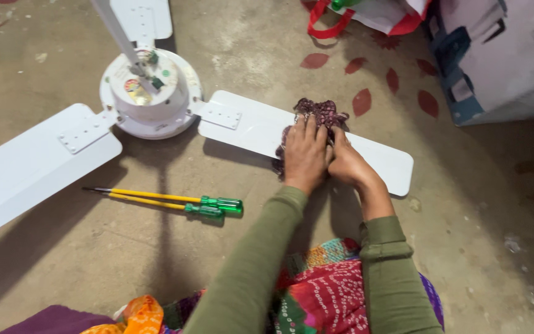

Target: The person wipes the ceiling fan motor housing and blades with a cloth, then uses a screwdriver to loosen and remove a screw from the fan's central hub. The person continues to manipulate the screwdriver and the fan's internal components.

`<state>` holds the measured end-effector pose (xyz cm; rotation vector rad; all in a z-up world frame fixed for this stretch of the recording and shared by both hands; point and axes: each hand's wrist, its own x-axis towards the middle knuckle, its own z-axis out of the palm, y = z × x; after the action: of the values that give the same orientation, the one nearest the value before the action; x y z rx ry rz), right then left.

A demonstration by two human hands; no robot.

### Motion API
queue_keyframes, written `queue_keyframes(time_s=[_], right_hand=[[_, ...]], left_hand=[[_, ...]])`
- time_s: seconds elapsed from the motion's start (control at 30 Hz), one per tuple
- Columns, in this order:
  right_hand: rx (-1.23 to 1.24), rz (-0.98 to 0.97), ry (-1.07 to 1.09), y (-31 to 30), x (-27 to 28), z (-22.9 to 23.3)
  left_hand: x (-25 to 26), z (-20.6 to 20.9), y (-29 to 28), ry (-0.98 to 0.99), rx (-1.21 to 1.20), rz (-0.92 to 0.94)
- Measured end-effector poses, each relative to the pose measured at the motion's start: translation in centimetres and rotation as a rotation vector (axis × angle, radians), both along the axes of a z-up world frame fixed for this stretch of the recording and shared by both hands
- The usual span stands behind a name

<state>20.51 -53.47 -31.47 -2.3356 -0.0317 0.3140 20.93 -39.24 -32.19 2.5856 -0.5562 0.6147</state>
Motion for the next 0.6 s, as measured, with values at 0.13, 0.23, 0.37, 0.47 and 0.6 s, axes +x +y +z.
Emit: queue_keyframes(time_s=[0.13, 0.23, 0.37, 0.47, 0.6], right_hand=[[-0.175, 0.036, 0.068, -1.3, -0.8, 0.3], [-0.258, 0.009, 0.119, -2.6, -1.0, 1.1], [-0.495, -0.117, 0.312, -5.6, -1.7, 1.6], [-0.434, -0.140, 0.288, -7.2, -2.4, 0.9], [-0.237, -0.336, 0.172, -7.1, -2.5, 0.9]], left_hand=[[3.5, 0.2, 5.1, 0.101, -0.017, -0.141], [5.8, 1.6, 9.3, 0.200, 0.171, 0.060], [4.5, 2.7, 9.6, 0.065, 0.250, 0.218], [3.2, 1.8, 6.4, 0.058, 0.213, 0.283], [-0.4, 0.2, 0.0, 0.152, 0.069, 0.090]])
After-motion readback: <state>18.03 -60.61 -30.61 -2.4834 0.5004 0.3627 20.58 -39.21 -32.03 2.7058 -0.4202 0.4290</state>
